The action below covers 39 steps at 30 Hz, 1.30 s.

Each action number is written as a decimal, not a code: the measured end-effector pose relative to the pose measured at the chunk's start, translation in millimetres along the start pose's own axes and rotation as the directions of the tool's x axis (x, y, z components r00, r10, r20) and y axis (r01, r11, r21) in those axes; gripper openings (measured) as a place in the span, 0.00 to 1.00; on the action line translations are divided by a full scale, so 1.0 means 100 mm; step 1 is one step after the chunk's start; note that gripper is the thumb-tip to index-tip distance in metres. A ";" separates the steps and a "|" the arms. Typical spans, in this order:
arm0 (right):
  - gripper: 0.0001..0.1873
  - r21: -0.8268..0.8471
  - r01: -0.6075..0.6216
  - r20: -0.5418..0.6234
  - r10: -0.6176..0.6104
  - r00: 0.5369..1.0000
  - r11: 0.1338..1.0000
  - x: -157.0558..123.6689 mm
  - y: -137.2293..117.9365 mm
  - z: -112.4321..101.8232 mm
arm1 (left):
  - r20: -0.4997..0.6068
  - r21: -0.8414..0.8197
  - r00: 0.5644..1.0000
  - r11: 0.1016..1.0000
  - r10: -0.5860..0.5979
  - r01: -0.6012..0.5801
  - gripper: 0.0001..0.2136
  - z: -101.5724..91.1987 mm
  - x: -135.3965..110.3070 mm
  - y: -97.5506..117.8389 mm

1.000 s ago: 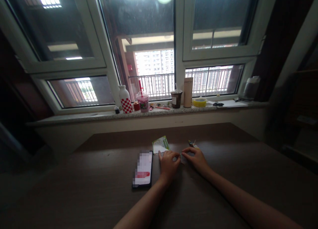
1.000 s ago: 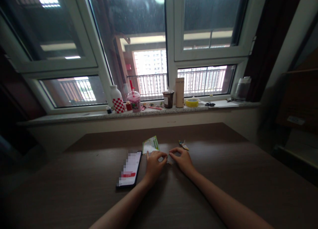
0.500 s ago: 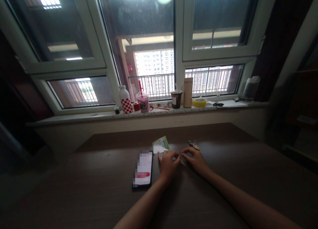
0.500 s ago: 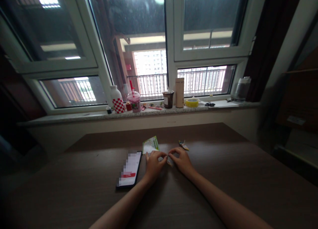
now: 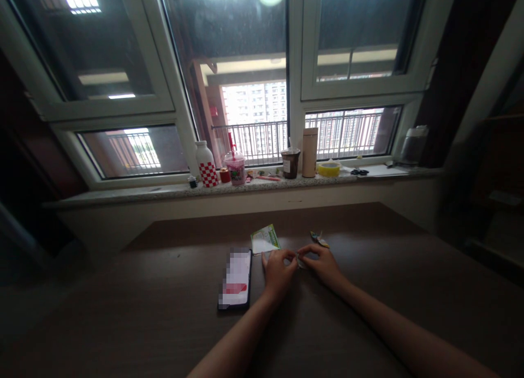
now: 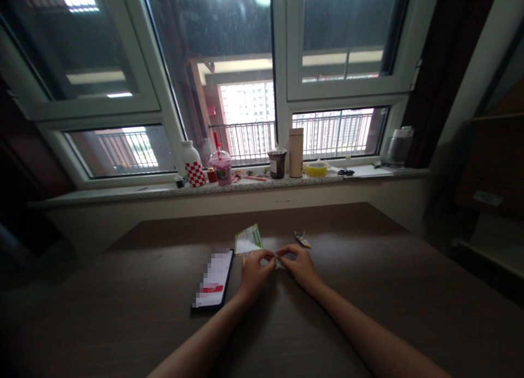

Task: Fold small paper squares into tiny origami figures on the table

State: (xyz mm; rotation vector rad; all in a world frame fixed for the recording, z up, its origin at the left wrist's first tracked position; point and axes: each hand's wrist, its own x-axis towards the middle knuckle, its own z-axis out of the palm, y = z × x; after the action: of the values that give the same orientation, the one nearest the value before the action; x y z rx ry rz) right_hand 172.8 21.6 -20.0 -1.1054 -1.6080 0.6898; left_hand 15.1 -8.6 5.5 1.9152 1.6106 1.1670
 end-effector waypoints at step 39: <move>0.07 0.100 -0.077 0.026 0.075 0.997 0.992 0.01 -0.08 0.03 | 0.006 -0.247 0.998 0.967 0.059 -0.056 0.06 -0.02 0.05 -0.02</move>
State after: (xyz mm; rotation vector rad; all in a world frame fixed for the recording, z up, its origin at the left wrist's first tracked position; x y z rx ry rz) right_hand 167.5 19.2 -13.3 -1.0932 -1.5387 0.8267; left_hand 12.4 -4.2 7.3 1.8148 1.3387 1.3076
